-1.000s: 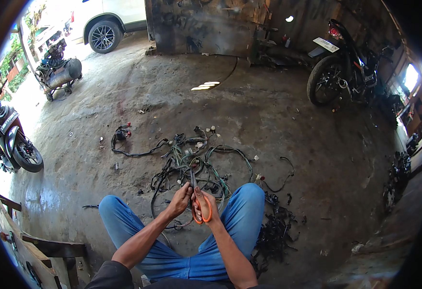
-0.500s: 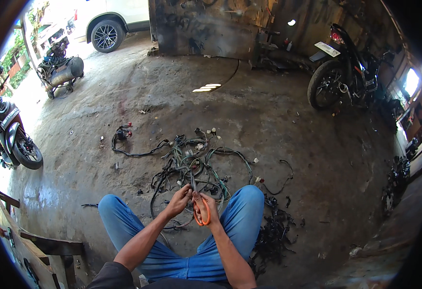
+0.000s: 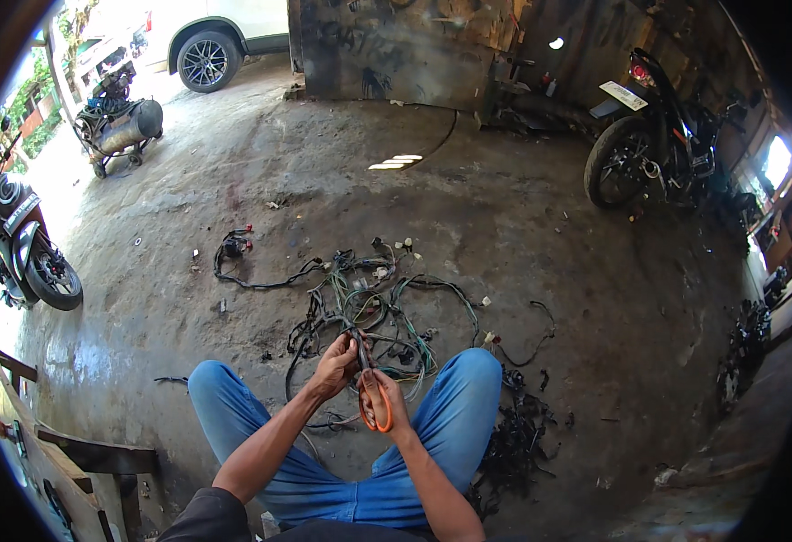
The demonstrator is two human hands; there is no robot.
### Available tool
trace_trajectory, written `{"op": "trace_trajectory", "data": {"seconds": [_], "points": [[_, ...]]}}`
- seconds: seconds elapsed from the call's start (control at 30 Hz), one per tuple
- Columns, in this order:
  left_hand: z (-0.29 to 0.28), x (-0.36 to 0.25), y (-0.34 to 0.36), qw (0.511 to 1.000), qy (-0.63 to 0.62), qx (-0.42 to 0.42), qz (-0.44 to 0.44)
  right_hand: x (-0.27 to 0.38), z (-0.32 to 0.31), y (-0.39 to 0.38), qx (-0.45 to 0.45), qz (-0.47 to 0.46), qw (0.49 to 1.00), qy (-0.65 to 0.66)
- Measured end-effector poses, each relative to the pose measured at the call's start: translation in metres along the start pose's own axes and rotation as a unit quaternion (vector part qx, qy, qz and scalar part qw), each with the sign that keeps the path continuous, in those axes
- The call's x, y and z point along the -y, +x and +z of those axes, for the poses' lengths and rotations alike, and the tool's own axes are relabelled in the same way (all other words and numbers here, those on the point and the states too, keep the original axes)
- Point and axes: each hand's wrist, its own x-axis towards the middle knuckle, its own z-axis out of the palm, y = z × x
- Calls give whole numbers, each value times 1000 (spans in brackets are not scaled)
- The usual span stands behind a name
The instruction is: The recorder is shown sorting through and repairing a motorcycle wiring harness using scissors and their hands.
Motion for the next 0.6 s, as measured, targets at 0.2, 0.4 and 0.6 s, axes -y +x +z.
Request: {"op": "trace_trajectory", "data": {"seconds": [0.2,0.4,0.6], "points": [[-2,-1,1,988,153,-10,4,8,0,3,-7,-4,1000,-28],[-8,-2,0,956,288,35,37,8,-4,5,15,14,998,54],[-6,-13,-3,933,351,70,30,26,-6,1,37,14,999,22]]}}
